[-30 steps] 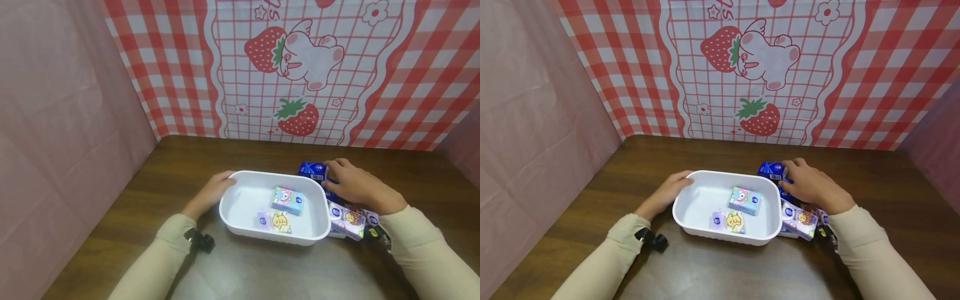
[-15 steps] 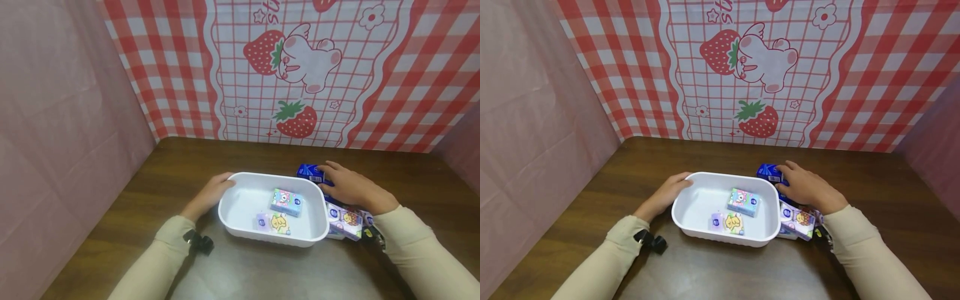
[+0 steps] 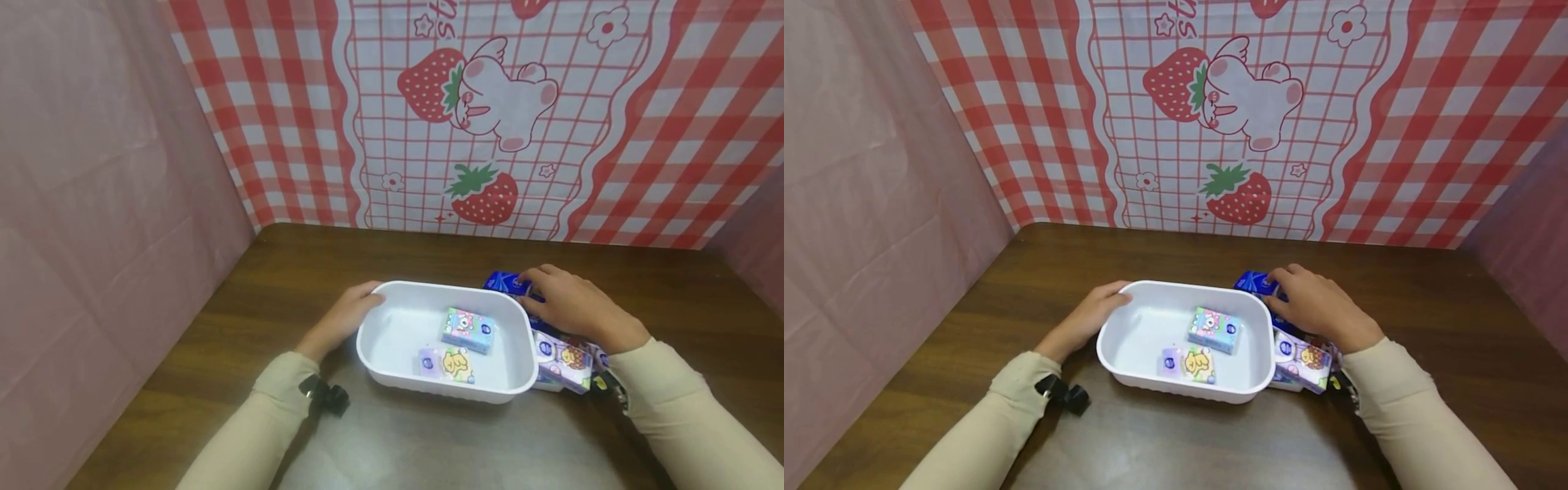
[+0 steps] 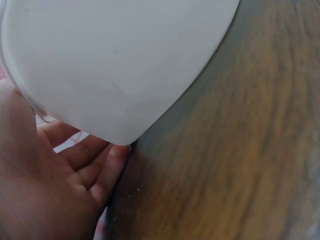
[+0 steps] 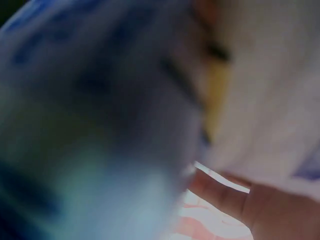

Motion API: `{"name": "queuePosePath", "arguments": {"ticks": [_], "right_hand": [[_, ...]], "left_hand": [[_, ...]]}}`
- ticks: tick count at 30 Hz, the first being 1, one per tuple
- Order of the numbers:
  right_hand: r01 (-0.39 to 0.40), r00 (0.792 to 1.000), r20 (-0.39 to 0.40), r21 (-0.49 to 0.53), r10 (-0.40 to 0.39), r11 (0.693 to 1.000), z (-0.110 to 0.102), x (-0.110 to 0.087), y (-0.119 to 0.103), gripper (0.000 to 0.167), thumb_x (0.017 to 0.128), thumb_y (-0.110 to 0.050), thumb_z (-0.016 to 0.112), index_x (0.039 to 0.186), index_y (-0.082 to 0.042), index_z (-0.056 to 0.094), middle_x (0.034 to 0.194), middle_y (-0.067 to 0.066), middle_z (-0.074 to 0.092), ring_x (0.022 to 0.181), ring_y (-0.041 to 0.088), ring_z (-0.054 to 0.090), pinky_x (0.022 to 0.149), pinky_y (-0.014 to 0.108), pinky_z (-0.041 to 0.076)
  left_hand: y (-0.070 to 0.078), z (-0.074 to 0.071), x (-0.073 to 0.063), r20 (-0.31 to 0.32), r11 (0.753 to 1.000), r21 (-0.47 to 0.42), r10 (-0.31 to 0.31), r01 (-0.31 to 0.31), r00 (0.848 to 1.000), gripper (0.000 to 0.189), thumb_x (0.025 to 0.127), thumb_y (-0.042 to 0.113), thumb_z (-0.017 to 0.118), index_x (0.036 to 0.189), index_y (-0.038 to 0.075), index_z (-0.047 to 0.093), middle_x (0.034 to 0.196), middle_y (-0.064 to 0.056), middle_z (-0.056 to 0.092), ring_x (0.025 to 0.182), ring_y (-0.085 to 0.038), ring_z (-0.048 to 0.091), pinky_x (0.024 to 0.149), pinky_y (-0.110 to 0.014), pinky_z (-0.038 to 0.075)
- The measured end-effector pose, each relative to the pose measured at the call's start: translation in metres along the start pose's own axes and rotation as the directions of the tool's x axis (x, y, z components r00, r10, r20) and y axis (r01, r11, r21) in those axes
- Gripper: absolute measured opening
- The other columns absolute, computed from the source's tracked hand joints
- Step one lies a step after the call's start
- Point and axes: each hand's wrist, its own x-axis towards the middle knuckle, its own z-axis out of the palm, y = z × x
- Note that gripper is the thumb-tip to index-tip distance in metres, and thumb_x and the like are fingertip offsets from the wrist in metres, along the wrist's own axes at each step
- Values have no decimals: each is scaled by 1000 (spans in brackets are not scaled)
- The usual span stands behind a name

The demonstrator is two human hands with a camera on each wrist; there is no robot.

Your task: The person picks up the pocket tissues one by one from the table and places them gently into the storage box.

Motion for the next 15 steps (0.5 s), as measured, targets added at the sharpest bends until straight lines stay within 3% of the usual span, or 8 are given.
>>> {"name": "queuePosePath", "arguments": {"ticks": [15], "right_hand": [[14, 999, -35, 4, -14, 1000, 1, -4, -1, 56, 93, -46, 68, 133, -7, 59, 128, 19, 60, 115, 43, 60, 86, 63, 52]], "left_hand": [[1, 0, -1, 1, 1000, -16, 5, -5, 1000, 35, 102, 20, 52, 132, 6, 63, 115, -11, 69, 94, -22, 68, 81, -37, 57]]}}
